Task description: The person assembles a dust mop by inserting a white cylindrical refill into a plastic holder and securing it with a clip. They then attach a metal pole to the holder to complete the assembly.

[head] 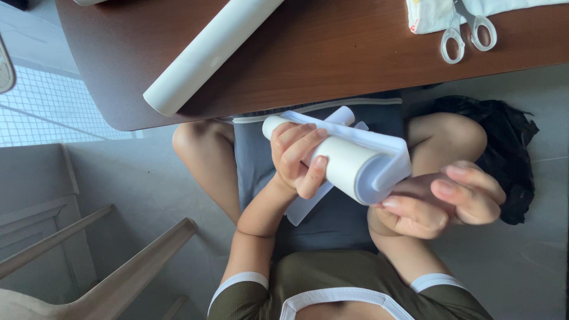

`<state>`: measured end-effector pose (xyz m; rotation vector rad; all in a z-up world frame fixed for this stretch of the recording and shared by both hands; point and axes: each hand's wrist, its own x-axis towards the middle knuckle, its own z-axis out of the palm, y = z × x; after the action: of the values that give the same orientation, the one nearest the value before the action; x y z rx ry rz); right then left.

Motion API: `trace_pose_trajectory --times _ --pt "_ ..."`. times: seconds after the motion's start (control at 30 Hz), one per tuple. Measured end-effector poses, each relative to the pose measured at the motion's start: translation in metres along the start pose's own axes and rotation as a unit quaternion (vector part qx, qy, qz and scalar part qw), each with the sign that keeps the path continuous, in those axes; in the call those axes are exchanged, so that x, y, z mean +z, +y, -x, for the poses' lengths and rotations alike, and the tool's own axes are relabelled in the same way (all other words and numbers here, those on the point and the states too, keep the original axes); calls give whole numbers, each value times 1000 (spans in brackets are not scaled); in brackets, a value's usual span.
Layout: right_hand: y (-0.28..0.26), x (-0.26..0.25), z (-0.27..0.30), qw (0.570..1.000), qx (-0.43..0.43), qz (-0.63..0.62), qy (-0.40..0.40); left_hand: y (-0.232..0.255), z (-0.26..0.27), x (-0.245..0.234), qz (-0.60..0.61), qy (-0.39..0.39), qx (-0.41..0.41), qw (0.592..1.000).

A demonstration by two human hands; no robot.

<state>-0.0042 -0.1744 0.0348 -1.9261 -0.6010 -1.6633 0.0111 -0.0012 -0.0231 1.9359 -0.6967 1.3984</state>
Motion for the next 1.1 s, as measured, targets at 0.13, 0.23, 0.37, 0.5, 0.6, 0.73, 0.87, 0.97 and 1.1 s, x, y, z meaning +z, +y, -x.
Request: trace_pose_trajectory --times 0.13,0.23,0.37,0.5,0.6,0.73,0.87,0.97,1.1 --pt "-14 -10 -4 992 75 46 -86 0 2 3 -16 -6 -9 1000" --pt "-14 -14 -4 989 81 31 -118 -2 2 4 -21 -4 -9 1000" --pt "-13 -11 1 990 89 7 -108 -2 0 4 -18 -4 -10 1000" --pt "-13 -10 7 986 114 -73 -95 -1 -3 3 12 2 -5 1000" --pt "-6 -9 8 988 93 -85 -89 -1 -4 2 8 6 -3 1000" --pt "-2 -4 7 990 79 -105 -41 -3 -5 3 7 16 6 1000" --pt "-8 -9 1 954 165 -230 -101 -7 -4 2 45 31 31 998" --pt "14 -3 -4 948 89 -275 -133 -10 -3 2 57 29 46 997" --pt "-3 -7 -4 892 215 -358 -174 -8 -1 2 93 3 14 996"
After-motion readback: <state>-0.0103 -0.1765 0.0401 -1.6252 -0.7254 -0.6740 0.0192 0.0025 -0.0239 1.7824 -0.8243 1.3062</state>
